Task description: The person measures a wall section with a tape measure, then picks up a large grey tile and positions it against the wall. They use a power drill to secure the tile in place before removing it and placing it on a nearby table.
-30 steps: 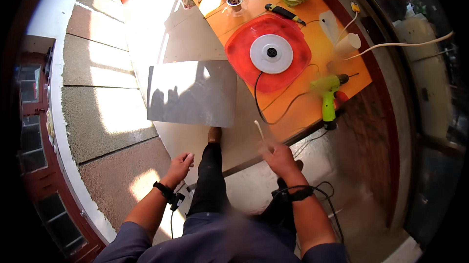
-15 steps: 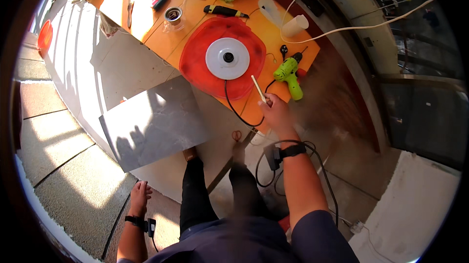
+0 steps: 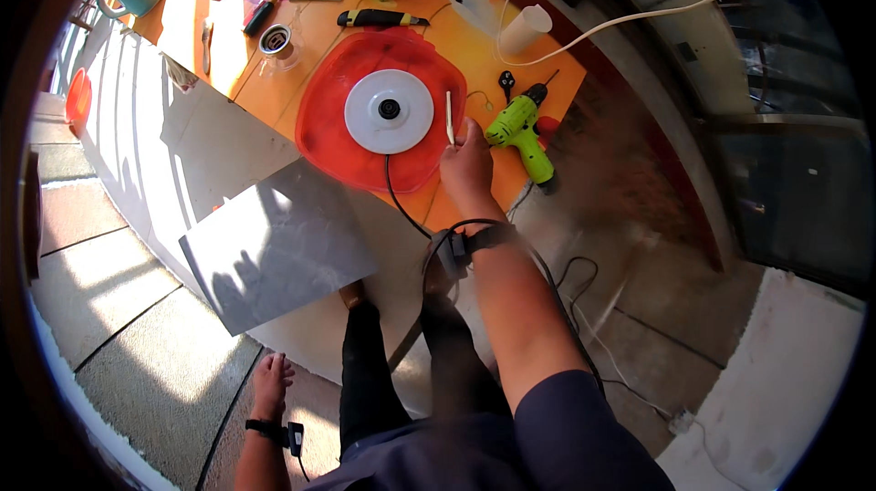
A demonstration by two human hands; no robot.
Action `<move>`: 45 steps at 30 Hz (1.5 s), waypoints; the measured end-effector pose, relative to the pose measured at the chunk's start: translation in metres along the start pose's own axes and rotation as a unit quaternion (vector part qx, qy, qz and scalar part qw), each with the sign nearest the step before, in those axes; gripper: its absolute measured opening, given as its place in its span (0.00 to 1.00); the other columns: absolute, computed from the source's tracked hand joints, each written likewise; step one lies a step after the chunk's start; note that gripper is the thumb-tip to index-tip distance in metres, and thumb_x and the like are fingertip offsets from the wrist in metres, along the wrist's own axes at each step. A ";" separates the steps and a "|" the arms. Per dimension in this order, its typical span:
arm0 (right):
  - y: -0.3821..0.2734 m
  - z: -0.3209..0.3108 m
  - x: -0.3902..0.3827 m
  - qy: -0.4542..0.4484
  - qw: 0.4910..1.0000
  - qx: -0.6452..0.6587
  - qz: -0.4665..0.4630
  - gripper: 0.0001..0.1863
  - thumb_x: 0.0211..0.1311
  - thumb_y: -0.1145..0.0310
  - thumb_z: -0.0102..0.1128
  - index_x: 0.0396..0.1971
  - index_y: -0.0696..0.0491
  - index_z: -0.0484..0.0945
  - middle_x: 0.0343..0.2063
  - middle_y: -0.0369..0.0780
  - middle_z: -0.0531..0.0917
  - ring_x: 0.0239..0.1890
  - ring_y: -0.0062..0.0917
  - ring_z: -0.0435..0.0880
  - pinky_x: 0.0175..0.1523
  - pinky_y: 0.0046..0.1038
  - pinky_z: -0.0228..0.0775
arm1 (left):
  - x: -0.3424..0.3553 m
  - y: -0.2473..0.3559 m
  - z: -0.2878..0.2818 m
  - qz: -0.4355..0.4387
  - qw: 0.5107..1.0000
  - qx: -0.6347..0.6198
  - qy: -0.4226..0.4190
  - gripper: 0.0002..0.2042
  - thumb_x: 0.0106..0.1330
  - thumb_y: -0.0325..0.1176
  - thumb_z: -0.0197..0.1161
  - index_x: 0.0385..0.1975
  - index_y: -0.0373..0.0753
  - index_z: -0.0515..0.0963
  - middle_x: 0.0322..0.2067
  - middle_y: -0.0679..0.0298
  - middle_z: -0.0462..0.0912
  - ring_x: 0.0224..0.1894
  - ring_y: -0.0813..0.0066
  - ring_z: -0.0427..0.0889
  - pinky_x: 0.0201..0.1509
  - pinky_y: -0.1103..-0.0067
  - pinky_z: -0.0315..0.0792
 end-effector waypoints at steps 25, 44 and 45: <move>0.062 0.154 -0.182 -0.331 0.936 0.098 0.067 0.23 0.64 0.70 0.55 0.59 0.58 0.65 0.49 0.41 0.75 0.50 0.21 0.73 0.54 0.24 0.66 | 0.190 0.041 -0.188 0.128 0.921 0.281 0.237 0.21 0.68 0.46 0.55 0.48 0.32 0.75 0.49 0.49 0.75 0.51 0.58 0.75 0.56 0.70 0.68; 0.177 0.326 -0.108 -0.130 0.946 0.155 0.255 0.27 0.67 0.49 0.51 0.53 0.58 0.73 0.51 0.40 0.76 0.54 0.26 0.71 0.59 0.29 0.60 | 0.299 -0.057 -0.218 0.048 0.943 -0.293 0.147 0.23 0.73 0.47 0.46 0.53 0.31 0.71 0.49 0.56 0.78 0.49 0.64 0.77 0.57 0.70 0.70; 0.175 0.322 -0.108 -0.125 0.948 0.154 0.250 0.27 0.67 0.48 0.50 0.52 0.58 0.73 0.50 0.40 0.76 0.53 0.26 0.71 0.58 0.29 0.61 | 0.294 -0.059 -0.215 0.049 0.933 -0.328 0.140 0.23 0.73 0.46 0.46 0.53 0.31 0.71 0.50 0.55 0.77 0.50 0.63 0.77 0.58 0.69 0.69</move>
Point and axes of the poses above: each hand's wrist, its own x-axis towards the middle knuckle, its own z-axis out of the palm, y = z × x, the point moved 9 cm from there along x, towards the middle knuckle
